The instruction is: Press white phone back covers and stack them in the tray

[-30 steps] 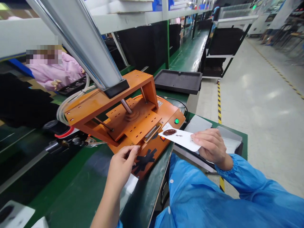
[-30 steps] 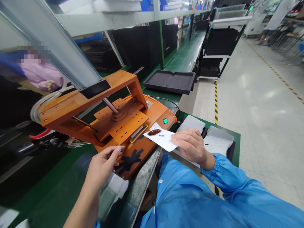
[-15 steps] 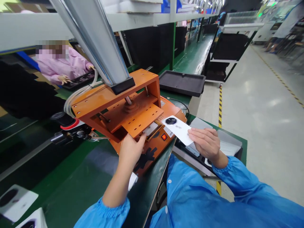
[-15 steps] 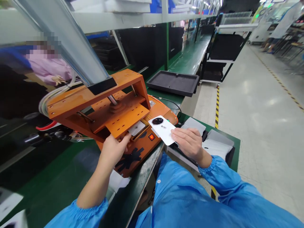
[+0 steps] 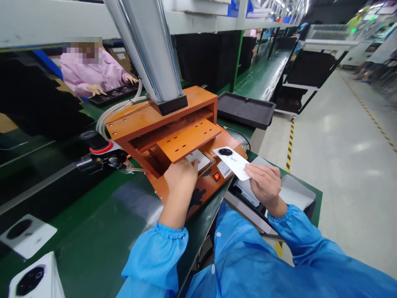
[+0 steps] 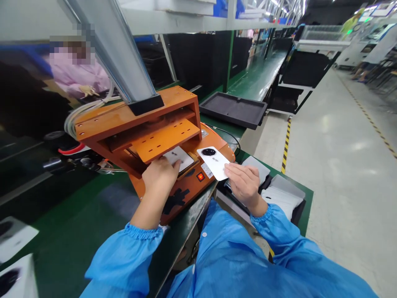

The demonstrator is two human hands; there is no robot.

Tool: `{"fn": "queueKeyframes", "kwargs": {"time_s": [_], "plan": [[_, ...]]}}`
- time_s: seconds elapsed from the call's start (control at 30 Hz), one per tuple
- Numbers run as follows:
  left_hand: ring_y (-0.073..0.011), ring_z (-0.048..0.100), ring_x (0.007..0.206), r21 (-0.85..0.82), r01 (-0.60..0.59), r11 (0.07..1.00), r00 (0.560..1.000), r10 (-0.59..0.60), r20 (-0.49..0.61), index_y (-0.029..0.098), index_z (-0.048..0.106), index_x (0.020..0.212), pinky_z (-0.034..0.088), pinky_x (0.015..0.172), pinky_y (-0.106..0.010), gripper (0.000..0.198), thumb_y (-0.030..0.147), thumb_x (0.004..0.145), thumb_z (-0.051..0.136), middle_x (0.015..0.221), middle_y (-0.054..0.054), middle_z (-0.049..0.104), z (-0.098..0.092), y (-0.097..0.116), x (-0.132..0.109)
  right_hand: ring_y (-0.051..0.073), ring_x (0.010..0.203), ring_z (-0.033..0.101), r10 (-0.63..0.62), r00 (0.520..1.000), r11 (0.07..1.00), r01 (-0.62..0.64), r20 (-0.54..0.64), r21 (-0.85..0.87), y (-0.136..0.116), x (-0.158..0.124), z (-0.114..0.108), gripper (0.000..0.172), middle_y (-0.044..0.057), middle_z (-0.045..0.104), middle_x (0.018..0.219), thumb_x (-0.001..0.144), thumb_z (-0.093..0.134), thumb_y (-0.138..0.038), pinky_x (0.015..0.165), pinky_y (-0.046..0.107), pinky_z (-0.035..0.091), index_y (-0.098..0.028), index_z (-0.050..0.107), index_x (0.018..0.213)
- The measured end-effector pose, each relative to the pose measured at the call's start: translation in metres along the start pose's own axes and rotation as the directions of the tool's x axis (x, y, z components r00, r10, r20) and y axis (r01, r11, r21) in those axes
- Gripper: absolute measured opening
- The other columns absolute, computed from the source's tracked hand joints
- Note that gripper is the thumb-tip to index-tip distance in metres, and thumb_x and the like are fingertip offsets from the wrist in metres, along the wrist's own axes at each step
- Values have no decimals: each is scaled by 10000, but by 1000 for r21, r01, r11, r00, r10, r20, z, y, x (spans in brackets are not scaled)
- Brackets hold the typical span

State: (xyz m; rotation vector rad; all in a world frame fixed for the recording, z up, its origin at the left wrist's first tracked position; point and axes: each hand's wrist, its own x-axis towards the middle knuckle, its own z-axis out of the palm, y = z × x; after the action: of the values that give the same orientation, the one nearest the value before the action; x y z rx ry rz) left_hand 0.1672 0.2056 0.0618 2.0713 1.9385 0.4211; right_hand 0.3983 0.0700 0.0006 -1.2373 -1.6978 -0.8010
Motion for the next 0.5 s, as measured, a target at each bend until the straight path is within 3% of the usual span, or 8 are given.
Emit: {"fn": "queueKeyframes", "kwargs": {"time_s": [0.1,0.23,0.37,0.5], "plan": [[-388,707,1012,-136,23,990,995,-35,-90,149,695,1028,552,829,-470,349,439,919,535,1009,-217,743,-4,0,2,184,1033,764,42,998,999,-41,-52,11,-2,10,18,279,20,797,1105,917,641,-76,846,348,497,-267,688,1115],[-232,717,748,-386,5,923,991,-56,-122,187,647,1082,552,685,-320,283,364,918,498,843,-81,746,-14,-20,-22,176,1034,760,81,994,996,-78,-78,45,-2,27,52,224,21,802,1079,951,612,-108,867,354,486,-264,695,1088],[-165,660,618,-731,86,677,996,-34,86,207,591,1006,511,550,-243,284,459,877,594,751,-9,701,-19,-58,-95,155,1051,745,-27,1000,982,27,-5,186,-4,46,90,216,6,798,1102,989,575,-146,877,346,470,-275,705,1105],[-163,678,708,-677,100,729,968,87,237,230,597,1014,506,559,-216,264,479,929,587,812,-17,699,-13,-94,-167,157,1120,708,-266,955,912,206,129,354,-10,62,121,278,27,773,1183,1048,465,-168,911,359,458,-253,693,1184]]}}
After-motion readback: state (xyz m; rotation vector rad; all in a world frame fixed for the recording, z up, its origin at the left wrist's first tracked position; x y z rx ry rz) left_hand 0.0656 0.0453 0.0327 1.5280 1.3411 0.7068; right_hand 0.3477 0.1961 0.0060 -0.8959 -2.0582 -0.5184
